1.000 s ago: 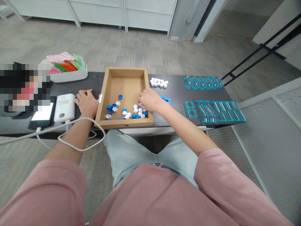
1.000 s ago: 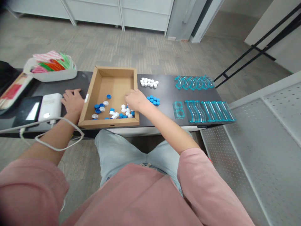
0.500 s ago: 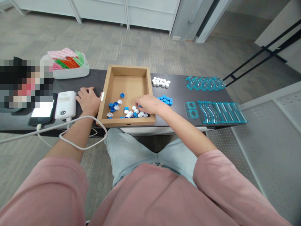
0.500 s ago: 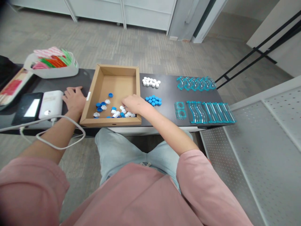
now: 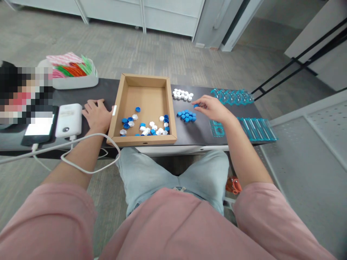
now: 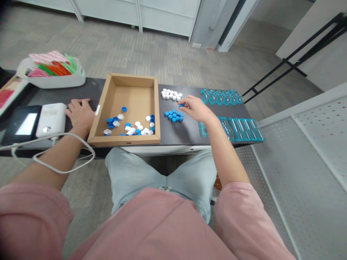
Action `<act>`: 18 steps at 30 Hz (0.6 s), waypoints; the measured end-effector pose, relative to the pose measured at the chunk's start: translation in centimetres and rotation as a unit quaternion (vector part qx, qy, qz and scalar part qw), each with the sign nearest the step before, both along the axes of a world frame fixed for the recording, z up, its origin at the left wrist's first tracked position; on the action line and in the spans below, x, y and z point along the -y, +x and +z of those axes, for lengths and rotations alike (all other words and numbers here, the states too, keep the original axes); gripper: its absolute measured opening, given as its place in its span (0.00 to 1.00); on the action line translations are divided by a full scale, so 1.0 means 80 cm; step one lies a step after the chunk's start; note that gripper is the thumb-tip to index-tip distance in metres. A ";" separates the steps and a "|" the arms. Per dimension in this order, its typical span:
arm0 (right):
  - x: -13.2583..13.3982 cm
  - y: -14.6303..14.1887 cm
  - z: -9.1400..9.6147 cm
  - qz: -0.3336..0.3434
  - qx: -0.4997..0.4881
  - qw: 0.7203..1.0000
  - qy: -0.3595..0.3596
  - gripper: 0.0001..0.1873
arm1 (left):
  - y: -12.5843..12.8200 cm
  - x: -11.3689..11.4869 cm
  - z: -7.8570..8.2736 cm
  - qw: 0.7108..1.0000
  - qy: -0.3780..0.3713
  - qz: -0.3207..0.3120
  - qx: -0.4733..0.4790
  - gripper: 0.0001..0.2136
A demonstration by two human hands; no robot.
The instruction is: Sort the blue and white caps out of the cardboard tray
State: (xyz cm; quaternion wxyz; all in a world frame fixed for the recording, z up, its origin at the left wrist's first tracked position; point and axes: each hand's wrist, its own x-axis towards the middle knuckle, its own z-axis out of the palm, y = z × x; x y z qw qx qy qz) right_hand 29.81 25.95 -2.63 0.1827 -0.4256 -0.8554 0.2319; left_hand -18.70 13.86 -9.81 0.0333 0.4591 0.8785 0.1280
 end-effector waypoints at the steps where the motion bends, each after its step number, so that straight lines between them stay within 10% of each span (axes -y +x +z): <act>1: -0.001 0.011 -0.006 -0.017 0.007 1.000 -0.017 0.11 | 0.000 0.000 0.000 1.000 0.000 0.002 -0.001 0.33; 6: -0.004 0.037 -0.037 -0.045 0.062 0.992 -0.100 0.05 | 0.000 -0.001 -0.001 1.000 0.000 0.003 -0.003 0.34; 18: -0.008 0.033 -0.047 -0.079 0.025 0.996 -0.044 0.16 | 0.003 0.001 0.004 1.000 -0.009 0.003 0.000 0.34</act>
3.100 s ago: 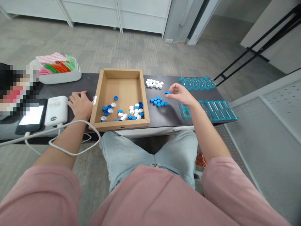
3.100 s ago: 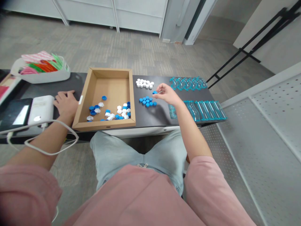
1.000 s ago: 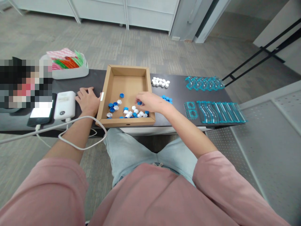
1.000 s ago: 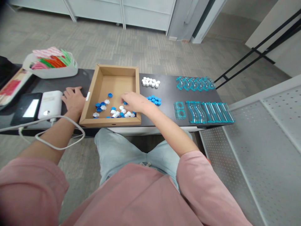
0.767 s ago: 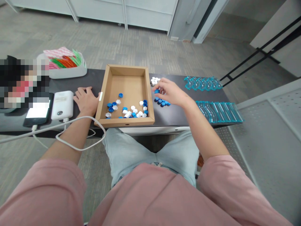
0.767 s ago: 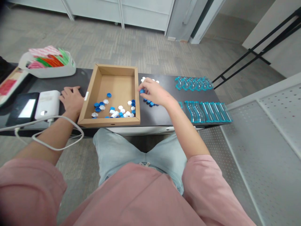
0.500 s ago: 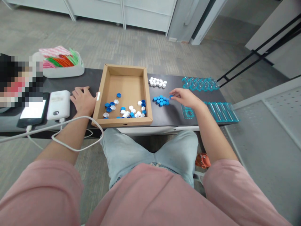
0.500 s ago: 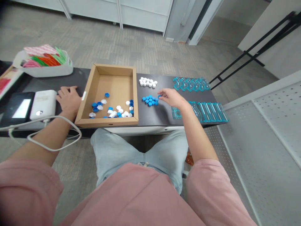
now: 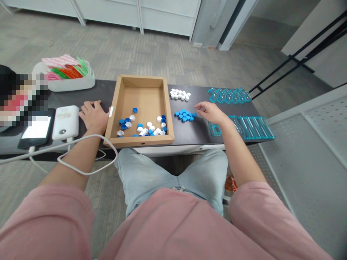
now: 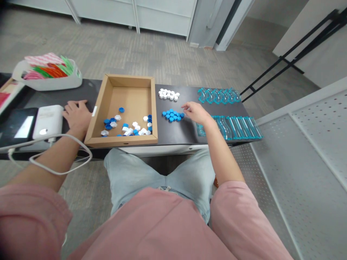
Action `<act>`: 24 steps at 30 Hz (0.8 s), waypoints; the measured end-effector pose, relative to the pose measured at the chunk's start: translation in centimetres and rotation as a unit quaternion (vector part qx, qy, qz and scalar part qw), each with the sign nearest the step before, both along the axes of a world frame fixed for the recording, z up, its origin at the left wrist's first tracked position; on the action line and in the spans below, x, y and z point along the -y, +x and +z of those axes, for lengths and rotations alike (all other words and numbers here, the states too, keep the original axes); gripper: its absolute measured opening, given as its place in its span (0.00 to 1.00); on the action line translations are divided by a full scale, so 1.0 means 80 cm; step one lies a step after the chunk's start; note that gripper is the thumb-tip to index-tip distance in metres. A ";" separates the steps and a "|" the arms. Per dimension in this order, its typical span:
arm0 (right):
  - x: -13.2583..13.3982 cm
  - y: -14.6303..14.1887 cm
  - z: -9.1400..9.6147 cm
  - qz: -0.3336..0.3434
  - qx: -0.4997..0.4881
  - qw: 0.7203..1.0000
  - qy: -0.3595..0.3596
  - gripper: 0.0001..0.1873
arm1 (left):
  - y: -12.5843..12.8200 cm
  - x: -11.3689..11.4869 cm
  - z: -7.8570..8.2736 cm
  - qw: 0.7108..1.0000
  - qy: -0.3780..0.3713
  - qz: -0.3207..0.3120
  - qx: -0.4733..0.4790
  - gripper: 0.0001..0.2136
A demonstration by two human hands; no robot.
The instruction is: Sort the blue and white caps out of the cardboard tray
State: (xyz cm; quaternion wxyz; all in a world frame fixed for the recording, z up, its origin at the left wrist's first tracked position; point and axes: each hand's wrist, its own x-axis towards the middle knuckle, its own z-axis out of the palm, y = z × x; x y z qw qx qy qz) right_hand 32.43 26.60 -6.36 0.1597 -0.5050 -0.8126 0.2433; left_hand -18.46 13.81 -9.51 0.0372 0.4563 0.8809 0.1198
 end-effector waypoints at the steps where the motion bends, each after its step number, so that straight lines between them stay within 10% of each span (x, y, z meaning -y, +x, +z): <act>1: 0.002 -0.007 0.003 0.009 -0.006 1.000 0.016 0.14 | 0.000 0.000 0.001 1.000 -0.002 0.000 -0.001 0.34; 10: 0.057 -0.163 0.040 0.247 0.093 0.958 0.110 0.15 | 0.001 0.000 0.001 1.000 -0.001 0.003 -0.006 0.31; 19: 0.046 -0.270 0.028 0.234 0.380 0.880 0.160 0.17 | 0.005 0.001 0.006 1.000 -0.003 0.002 -0.008 0.31; 24: 0.053 -0.281 0.037 0.258 0.348 0.893 0.118 0.11 | 0.001 0.001 0.001 1.000 0.014 -0.004 0.001 0.31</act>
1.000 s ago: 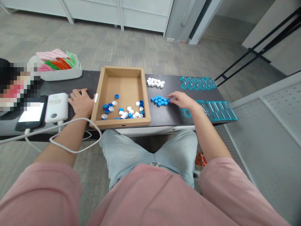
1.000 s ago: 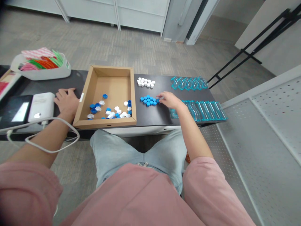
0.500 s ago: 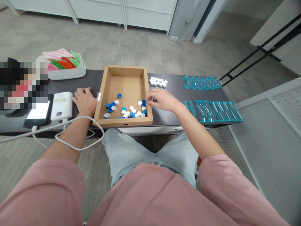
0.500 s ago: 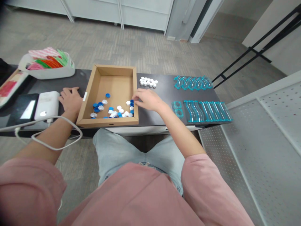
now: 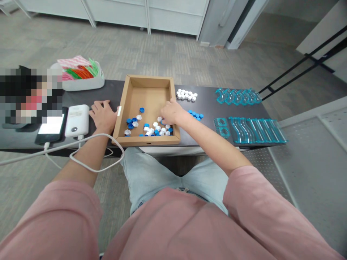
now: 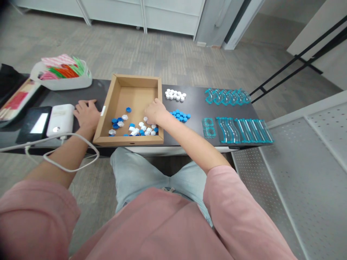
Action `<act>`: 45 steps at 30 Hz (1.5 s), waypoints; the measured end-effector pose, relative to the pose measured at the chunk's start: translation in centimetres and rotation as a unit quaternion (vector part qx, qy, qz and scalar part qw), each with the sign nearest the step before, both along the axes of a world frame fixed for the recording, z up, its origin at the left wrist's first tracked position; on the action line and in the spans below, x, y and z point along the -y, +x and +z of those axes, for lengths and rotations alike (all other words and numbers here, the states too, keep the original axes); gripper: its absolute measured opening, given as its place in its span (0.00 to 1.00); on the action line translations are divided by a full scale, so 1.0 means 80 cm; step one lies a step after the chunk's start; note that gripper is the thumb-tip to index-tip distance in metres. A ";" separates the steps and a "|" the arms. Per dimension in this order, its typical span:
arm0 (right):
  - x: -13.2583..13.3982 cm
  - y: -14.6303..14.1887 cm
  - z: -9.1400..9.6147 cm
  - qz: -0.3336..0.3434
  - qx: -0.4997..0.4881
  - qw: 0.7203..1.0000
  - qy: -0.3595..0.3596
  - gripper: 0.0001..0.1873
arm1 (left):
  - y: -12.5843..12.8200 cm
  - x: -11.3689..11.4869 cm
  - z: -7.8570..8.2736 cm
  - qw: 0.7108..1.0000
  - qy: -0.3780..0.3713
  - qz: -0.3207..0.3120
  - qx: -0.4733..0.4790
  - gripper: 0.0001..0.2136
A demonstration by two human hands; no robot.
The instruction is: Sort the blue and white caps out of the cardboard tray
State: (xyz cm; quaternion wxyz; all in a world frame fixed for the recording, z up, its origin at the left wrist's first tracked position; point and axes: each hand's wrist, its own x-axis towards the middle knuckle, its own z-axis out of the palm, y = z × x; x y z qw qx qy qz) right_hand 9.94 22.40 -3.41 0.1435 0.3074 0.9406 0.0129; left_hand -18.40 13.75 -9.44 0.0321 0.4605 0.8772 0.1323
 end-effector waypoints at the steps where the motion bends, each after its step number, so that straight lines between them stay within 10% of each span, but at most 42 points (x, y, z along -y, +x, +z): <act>1: 0.002 0.000 0.004 0.000 -0.019 1.000 -0.019 0.11 | 0.000 0.000 0.000 1.000 -0.001 0.000 0.002 0.32; 13: -0.032 0.038 0.005 -0.023 -0.356 0.909 -0.214 0.15 | 0.003 0.001 0.004 1.000 -0.005 0.000 0.004 0.33; 25: -0.084 0.226 -0.004 -0.268 -0.505 0.785 -0.240 0.10 | -0.001 -0.001 -0.001 1.000 0.000 0.001 -0.007 0.32; 34: -0.081 0.261 -0.059 -0.361 -0.444 0.798 -0.190 0.10 | -0.003 -0.001 -0.004 1.000 -0.003 0.001 -0.012 0.32; 45: -0.084 0.245 -0.056 -0.361 -0.443 0.796 -0.199 0.10 | -0.002 -0.001 -0.003 1.000 -0.006 0.006 -0.006 0.32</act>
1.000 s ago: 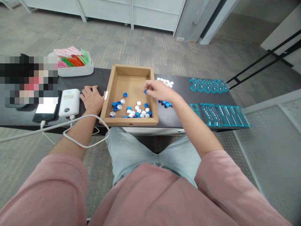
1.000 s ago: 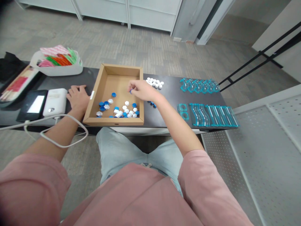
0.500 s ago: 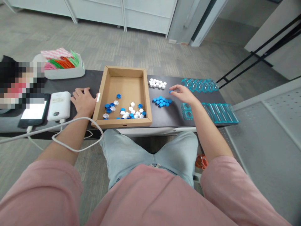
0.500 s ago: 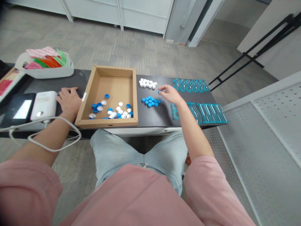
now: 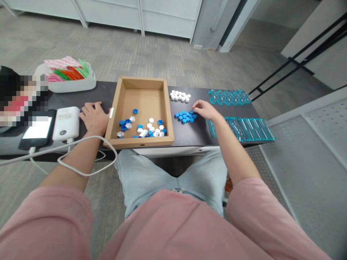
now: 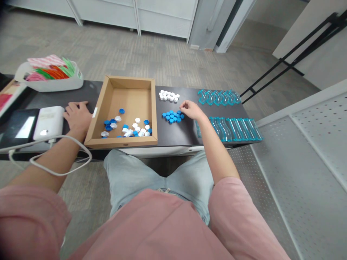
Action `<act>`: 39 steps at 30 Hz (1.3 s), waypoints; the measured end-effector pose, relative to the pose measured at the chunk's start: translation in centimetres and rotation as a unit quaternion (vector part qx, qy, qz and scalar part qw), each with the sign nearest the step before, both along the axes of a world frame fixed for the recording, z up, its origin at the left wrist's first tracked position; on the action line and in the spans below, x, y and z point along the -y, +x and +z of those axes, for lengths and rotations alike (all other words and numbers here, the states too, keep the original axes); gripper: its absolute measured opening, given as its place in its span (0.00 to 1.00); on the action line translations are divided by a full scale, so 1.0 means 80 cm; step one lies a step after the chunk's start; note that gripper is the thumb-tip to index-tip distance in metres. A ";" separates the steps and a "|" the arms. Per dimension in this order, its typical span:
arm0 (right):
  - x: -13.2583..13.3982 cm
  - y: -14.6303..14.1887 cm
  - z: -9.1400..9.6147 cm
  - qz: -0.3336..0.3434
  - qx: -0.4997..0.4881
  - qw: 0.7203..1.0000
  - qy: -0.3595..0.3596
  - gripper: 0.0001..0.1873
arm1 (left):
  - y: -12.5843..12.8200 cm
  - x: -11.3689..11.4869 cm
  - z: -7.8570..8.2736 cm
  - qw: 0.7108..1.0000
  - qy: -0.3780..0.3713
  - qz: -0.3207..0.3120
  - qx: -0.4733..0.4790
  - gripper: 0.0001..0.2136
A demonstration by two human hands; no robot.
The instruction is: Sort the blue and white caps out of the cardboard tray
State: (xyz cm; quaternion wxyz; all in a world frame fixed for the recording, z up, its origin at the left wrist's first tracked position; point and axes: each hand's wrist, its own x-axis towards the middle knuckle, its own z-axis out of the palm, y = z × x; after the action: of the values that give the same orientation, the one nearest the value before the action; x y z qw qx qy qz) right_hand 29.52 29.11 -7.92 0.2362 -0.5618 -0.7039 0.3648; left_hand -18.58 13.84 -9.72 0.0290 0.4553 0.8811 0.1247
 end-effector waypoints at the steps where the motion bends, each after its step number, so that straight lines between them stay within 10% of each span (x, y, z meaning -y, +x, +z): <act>1: 0.002 -0.003 0.003 -0.004 0.000 1.000 0.028 0.08 | 0.001 0.000 0.001 1.000 -0.001 0.000 0.000 0.32; 6: 0.035 -0.062 0.037 0.113 0.011 0.982 0.154 0.07 | 0.002 0.002 0.004 1.000 -0.004 -0.003 0.006 0.32; 11: 0.082 -0.163 0.070 0.332 0.220 0.890 0.222 0.10 | 0.002 0.002 0.004 1.000 0.000 -0.001 0.003 0.32; 15: 0.098 -0.219 0.065 0.344 0.376 0.830 0.228 0.09 | 0.003 0.002 0.005 1.000 -0.008 0.001 0.003 0.32; 19: 0.098 -0.234 0.060 0.342 0.403 0.828 0.189 0.13 | 0.002 0.001 0.004 1.000 -0.004 -0.002 0.000 0.32; 28: 0.079 -0.106 0.071 0.263 0.066 0.954 0.130 0.20 | 0.002 0.000 0.003 1.000 -0.005 0.001 0.000 0.33; 33: 0.119 -0.008 0.027 0.039 -0.022 0.994 0.103 0.16 | -0.004 -0.002 -0.003 1.000 0.004 -0.002 0.002 0.32; 39: 0.171 0.002 -0.031 -0.091 -0.040 0.989 0.108 0.14 | -0.002 -0.001 -0.002 1.000 -0.005 0.006 0.005 0.33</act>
State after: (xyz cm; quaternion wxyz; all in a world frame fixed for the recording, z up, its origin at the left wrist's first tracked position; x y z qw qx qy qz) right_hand 29.69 15.40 -10.42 0.3553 -0.5800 -0.6750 0.2859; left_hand -18.74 13.94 -9.87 0.0345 0.4493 0.8842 0.1229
